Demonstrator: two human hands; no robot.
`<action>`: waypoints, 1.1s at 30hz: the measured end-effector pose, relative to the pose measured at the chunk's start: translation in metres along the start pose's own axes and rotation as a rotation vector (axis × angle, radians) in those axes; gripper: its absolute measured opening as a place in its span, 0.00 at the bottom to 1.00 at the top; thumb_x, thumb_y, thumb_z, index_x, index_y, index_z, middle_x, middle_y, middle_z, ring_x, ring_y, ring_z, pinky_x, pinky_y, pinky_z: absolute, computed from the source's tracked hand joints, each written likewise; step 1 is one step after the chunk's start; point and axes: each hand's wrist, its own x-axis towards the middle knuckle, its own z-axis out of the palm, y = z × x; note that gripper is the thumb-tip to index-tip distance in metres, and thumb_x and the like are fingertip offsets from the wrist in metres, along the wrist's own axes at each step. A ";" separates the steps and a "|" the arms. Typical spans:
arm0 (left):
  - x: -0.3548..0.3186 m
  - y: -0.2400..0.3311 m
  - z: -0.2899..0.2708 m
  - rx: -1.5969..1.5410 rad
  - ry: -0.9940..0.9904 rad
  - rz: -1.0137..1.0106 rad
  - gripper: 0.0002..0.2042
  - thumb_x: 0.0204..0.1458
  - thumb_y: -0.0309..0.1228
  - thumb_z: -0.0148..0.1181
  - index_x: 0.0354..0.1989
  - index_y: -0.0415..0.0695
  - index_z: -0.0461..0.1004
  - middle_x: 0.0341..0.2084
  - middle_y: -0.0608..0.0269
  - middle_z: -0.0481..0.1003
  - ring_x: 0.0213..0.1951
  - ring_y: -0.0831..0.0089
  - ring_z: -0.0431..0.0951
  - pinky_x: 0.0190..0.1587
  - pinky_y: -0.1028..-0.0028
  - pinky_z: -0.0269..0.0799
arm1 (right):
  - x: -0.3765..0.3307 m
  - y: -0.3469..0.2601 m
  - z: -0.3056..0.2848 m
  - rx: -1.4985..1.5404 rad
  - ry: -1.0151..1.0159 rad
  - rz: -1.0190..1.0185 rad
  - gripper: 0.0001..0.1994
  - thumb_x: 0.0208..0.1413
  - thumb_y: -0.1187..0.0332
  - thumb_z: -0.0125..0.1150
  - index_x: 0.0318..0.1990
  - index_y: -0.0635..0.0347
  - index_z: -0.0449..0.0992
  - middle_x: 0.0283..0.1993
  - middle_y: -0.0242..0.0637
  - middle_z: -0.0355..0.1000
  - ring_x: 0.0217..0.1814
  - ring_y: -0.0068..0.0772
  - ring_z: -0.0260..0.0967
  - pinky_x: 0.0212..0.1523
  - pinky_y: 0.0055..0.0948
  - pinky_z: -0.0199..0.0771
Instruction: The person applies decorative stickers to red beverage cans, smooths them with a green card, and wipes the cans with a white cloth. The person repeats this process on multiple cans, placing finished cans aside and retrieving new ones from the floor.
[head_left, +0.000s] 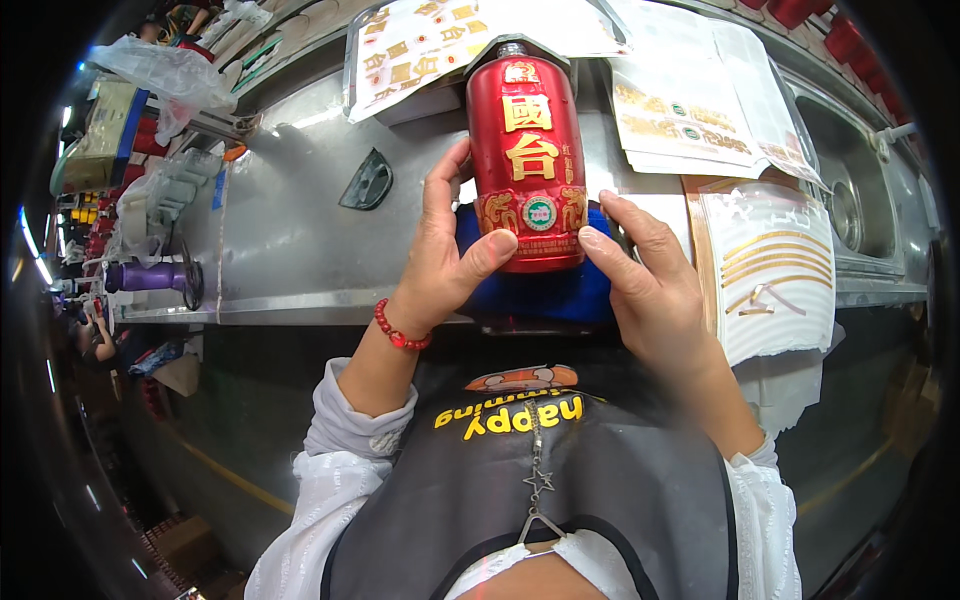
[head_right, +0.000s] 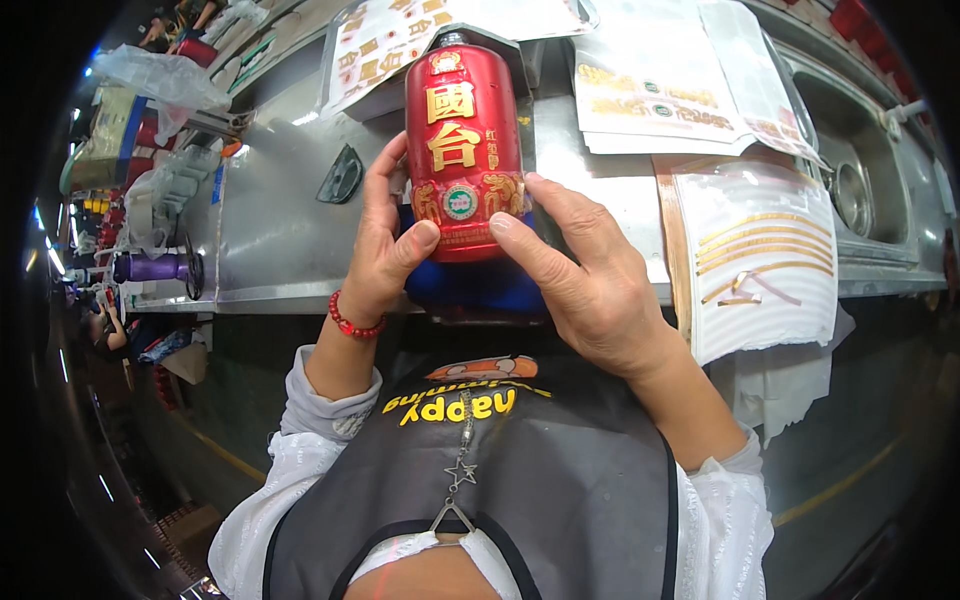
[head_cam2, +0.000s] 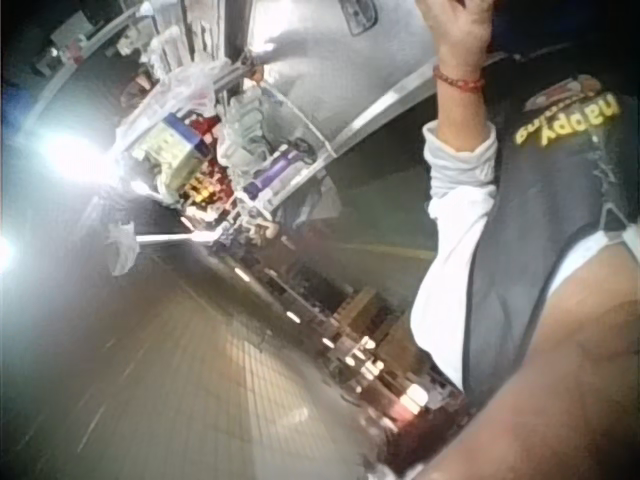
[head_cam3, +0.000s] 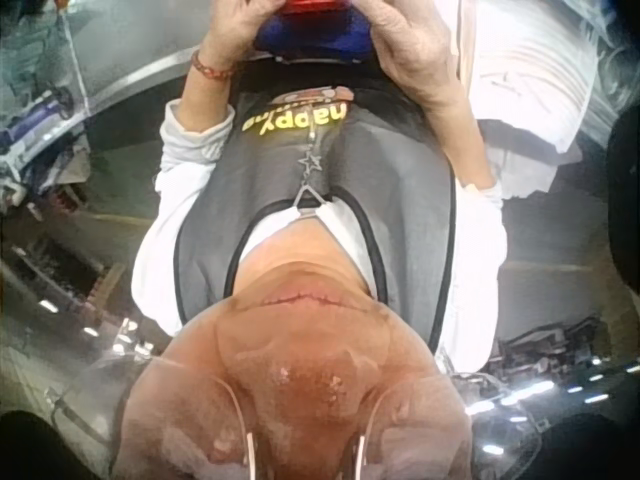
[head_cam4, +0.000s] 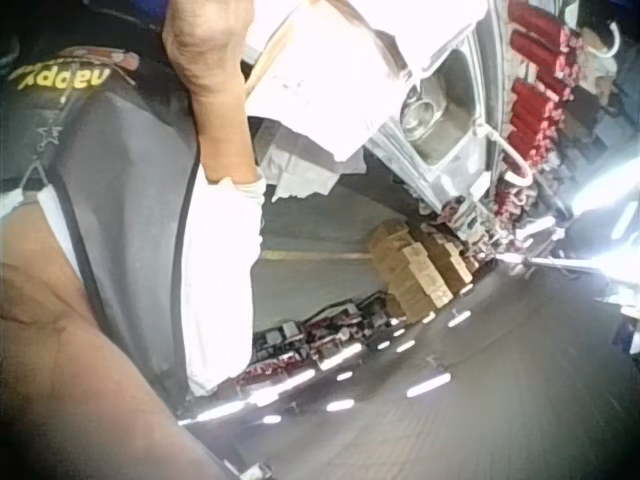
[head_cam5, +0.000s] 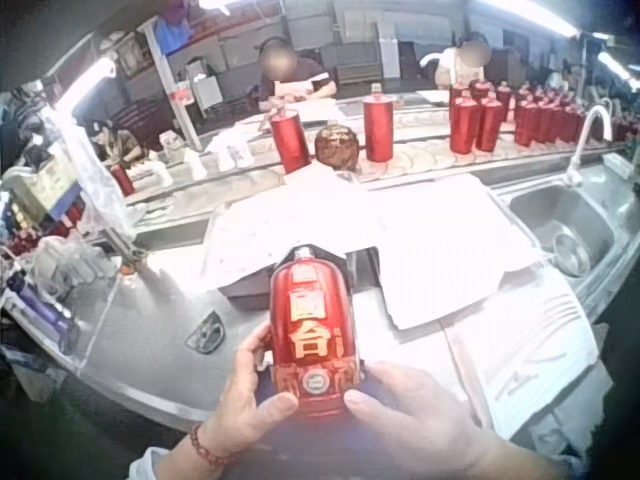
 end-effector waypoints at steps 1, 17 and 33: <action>0.000 0.000 -0.001 0.003 0.000 0.003 0.51 0.53 0.56 0.66 0.73 0.34 0.46 0.68 0.41 0.57 0.71 0.53 0.56 0.73 0.58 0.46 | 0.001 -0.003 0.000 -0.044 -0.012 0.036 0.27 0.48 0.85 0.60 0.57 0.54 0.80 0.61 0.58 0.69 0.61 0.57 0.71 0.60 0.44 0.74; -0.011 -0.012 -0.022 0.561 -0.137 0.196 0.59 0.46 0.62 0.68 0.76 0.39 0.40 0.71 0.40 0.55 0.71 0.42 0.56 0.72 0.40 0.34 | 0.060 -0.017 -0.015 0.061 -0.151 -0.144 0.14 0.48 0.76 0.68 0.44 0.60 0.77 0.34 0.39 0.74 0.34 0.41 0.72 0.37 0.41 0.71; -0.047 -0.002 0.026 0.864 0.311 0.302 0.31 0.57 0.41 0.63 0.69 0.47 0.67 0.53 0.61 0.79 0.72 0.49 0.55 0.72 0.39 0.30 | 0.032 -0.004 0.009 0.496 0.027 0.698 0.12 0.64 0.65 0.63 0.48 0.63 0.71 0.37 0.31 0.73 0.39 0.20 0.68 0.42 0.22 0.71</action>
